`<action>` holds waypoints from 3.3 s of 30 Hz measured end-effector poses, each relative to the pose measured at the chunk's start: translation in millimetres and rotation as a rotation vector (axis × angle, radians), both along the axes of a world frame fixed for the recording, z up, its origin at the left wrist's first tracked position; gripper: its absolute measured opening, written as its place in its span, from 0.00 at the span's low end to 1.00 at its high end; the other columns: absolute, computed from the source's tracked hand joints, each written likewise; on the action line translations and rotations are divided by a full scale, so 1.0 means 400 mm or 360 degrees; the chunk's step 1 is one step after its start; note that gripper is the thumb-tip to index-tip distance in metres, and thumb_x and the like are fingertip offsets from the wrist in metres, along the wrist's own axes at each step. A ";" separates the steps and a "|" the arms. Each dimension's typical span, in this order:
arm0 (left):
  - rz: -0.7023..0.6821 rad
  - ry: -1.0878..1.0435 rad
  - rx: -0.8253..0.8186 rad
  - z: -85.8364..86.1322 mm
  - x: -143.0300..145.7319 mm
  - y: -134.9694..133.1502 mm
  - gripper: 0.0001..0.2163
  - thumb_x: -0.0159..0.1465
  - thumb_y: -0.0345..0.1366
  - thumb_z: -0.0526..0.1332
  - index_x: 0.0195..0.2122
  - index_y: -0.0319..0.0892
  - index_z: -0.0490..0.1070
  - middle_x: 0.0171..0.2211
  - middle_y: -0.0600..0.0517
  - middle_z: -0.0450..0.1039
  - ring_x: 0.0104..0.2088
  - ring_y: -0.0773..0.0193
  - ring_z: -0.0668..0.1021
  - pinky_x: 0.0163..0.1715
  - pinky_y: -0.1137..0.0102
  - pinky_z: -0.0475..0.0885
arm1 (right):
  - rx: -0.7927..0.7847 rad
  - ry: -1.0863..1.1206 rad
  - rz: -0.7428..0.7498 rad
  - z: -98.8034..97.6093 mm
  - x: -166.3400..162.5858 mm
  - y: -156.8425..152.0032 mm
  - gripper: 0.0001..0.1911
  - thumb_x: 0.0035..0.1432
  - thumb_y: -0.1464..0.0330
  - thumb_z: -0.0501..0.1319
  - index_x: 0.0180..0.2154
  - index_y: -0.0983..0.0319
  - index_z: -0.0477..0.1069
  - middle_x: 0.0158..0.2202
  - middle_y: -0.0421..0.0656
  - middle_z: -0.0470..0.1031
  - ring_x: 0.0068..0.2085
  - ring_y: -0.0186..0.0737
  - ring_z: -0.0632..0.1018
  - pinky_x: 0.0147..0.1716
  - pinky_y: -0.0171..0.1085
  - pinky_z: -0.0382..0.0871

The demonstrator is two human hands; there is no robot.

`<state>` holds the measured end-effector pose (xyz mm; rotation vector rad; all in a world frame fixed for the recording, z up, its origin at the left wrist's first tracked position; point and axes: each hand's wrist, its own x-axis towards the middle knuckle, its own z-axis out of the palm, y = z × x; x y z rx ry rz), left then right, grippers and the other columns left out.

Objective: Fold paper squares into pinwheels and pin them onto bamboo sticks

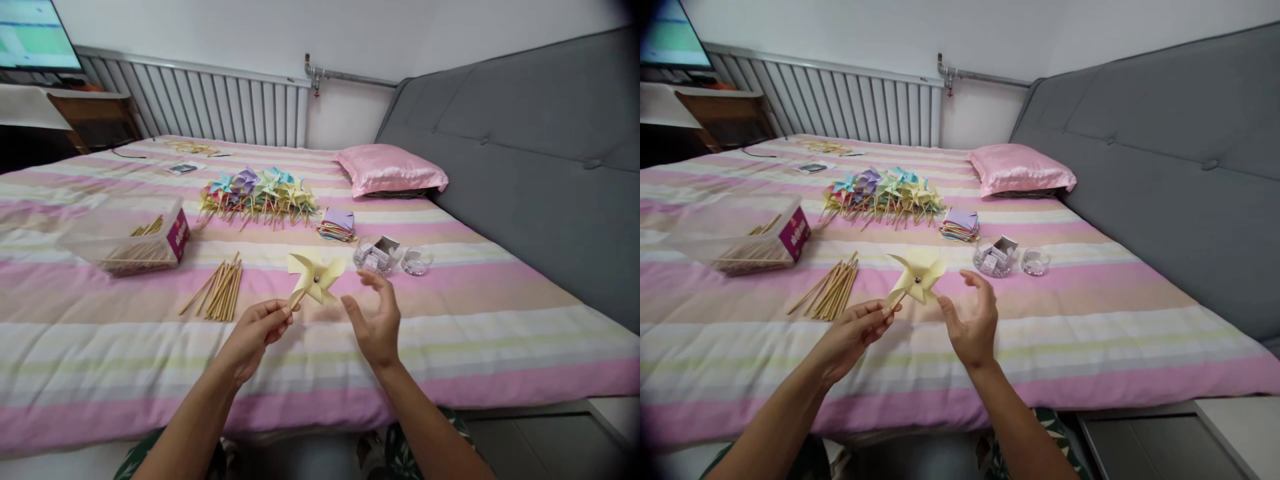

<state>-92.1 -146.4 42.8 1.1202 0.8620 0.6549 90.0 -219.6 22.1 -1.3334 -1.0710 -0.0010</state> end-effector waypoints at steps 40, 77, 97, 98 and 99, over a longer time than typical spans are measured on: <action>-0.0437 0.0014 -0.0090 -0.067 0.078 -0.078 0.18 0.50 0.45 0.67 0.34 0.34 0.75 0.27 0.46 0.77 0.25 0.64 0.76 0.33 0.67 0.69 | -0.0255 0.1343 0.0534 -0.003 0.009 0.026 0.11 0.40 0.64 0.68 0.29 0.63 0.77 0.28 0.41 0.78 0.31 0.38 0.76 0.37 0.38 0.69; -0.0422 0.0042 -0.0022 -0.043 0.058 -0.052 0.15 0.52 0.43 0.66 0.31 0.34 0.75 0.24 0.49 0.75 0.23 0.68 0.72 0.28 0.72 0.65 | -0.0385 -0.0677 -0.0395 0.003 0.063 0.001 0.23 0.64 0.62 0.40 0.42 0.56 0.73 0.58 0.43 0.60 0.57 0.48 0.60 0.56 0.52 0.46; -0.0196 -0.0019 -0.0076 -0.043 0.051 -0.045 0.12 0.53 0.40 0.65 0.33 0.35 0.74 0.26 0.50 0.75 0.24 0.70 0.72 0.28 0.74 0.64 | -0.0231 -0.0534 -0.0178 0.009 0.024 -0.007 0.20 0.64 0.65 0.42 0.46 0.59 0.69 0.48 0.45 0.71 0.52 0.43 0.67 0.53 0.47 0.53; -0.0206 -0.0005 -0.0072 -0.043 0.053 -0.047 0.12 0.53 0.41 0.65 0.32 0.35 0.74 0.25 0.50 0.75 0.24 0.70 0.72 0.28 0.74 0.64 | -0.0207 -0.0533 -0.0234 0.010 0.028 -0.006 0.20 0.63 0.64 0.42 0.49 0.60 0.67 0.50 0.46 0.70 0.53 0.44 0.66 0.53 0.48 0.53; -0.0224 0.0008 -0.0064 -0.043 0.055 -0.049 0.13 0.53 0.41 0.65 0.32 0.35 0.74 0.25 0.50 0.75 0.23 0.70 0.71 0.28 0.74 0.64 | -0.0205 -0.0548 -0.0276 0.011 0.032 -0.005 0.21 0.63 0.63 0.42 0.51 0.60 0.65 0.52 0.47 0.68 0.54 0.45 0.65 0.54 0.48 0.53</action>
